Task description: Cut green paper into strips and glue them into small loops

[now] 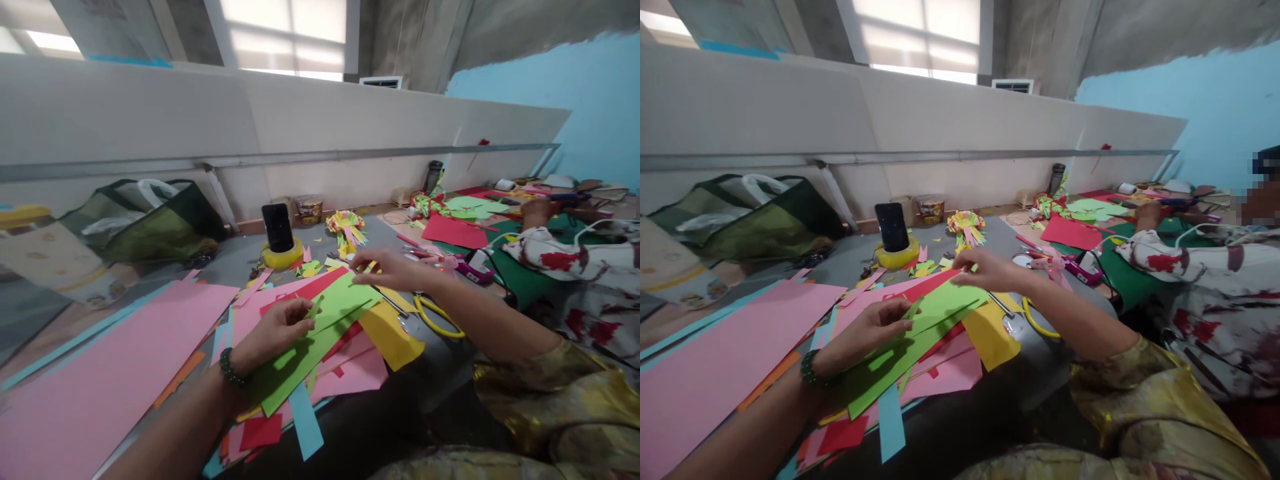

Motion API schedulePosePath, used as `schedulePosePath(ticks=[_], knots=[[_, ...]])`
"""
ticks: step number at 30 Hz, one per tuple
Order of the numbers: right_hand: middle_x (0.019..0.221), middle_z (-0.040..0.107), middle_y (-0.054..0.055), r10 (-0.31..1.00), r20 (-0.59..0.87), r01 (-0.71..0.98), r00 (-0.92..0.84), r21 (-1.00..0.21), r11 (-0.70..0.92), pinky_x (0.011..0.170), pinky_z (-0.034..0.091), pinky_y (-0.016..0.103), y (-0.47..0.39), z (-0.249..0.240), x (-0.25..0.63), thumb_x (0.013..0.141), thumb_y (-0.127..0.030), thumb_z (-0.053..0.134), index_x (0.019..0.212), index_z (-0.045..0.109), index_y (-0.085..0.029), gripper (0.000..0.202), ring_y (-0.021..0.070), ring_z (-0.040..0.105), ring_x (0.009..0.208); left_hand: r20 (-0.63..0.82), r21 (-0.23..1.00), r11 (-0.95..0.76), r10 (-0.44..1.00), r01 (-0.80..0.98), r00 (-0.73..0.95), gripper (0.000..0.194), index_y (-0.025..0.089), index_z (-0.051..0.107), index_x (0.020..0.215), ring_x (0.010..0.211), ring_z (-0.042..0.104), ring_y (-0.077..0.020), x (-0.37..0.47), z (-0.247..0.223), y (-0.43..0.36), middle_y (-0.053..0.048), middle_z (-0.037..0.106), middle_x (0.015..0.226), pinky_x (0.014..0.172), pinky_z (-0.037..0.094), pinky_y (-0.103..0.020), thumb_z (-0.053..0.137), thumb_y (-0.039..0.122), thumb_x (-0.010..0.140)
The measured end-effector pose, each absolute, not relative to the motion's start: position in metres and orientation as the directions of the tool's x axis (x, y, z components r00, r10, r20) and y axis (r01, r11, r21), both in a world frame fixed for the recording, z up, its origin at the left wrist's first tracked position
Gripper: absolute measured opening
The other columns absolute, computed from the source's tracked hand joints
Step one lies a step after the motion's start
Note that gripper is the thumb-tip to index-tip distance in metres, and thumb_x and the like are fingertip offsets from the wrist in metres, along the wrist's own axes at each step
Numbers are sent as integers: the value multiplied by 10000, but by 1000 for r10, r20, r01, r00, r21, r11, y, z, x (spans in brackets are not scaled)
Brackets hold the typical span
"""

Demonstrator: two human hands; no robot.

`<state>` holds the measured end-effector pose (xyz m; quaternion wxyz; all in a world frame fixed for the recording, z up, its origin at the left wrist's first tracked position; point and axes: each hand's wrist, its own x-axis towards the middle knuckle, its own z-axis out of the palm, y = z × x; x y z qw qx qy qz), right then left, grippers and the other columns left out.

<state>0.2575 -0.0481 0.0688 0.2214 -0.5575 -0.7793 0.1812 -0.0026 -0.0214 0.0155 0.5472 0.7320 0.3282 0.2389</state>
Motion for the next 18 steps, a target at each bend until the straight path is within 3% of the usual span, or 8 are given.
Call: schedulePosePath(ticks=[2, 4, 8, 12, 15, 18], knots=[[1038, 692, 75, 878, 212, 658, -430, -592, 465, 784, 495, 289, -56, 66, 231, 774, -364, 690, 1056, 658, -194, 331, 194, 637, 933, 10, 941, -242, 718, 236, 696, 235, 181, 601, 675, 620, 470, -127, -2, 16, -22, 11, 549, 656, 566, 391, -243, 664, 408, 672], [1028, 691, 79, 840, 212, 607, -499, -606, 514, 787, 500, 296, -61, 59, 209, 751, -319, 713, 1059, 650, -189, 340, 193, 635, 925, 17, 925, -286, 690, 251, 723, 213, 181, 597, 654, 609, 451, -127, -2, 14, -21, 15, 535, 623, 566, 371, -242, 631, 390, 677], [783, 676, 18, 859, 189, 583, -475, -664, 468, 627, 478, 236, -60, 42, 186, 756, -163, 624, 868, 649, -183, 116, 132, 603, 689, 12, 912, -315, 665, 265, 747, 169, 177, 588, 623, 568, 421, -114, -2, 12, -22, 26, 507, 578, 547, 352, -236, 584, 330, 692], [660, 632, -15, 878, 229, 563, -420, -694, 450, 574, 441, 216, -50, 44, 196, 706, -103, 544, 712, 629, -184, 118, 113, 570, 616, 23, 921, -290, 706, 260, 708, 216, 173, 679, 754, 658, 532, -148, -5, 16, -21, -4, 619, 698, 607, 432, -250, 633, 377, 701], [677, 646, -5, 923, 294, 643, -247, -663, 383, 593, 439, 234, -37, 53, 228, 681, -150, 547, 705, 646, -181, 107, 128, 573, 632, 32, 929, -241, 807, 280, 590, 338, 176, 712, 868, 726, 590, -184, -12, 19, -11, -40, 679, 811, 621, 472, -270, 671, 460, 690], [683, 664, 12, 954, 274, 794, 121, -603, 73, 586, 431, 239, -23, 53, 267, 675, -175, 540, 730, 672, -168, 144, 142, 582, 632, 73, 889, -285, 861, 359, 503, 327, 183, 722, 810, 709, 595, -193, -18, 17, -1, -47, 681, 773, 623, 483, -279, 692, 482, 681]])
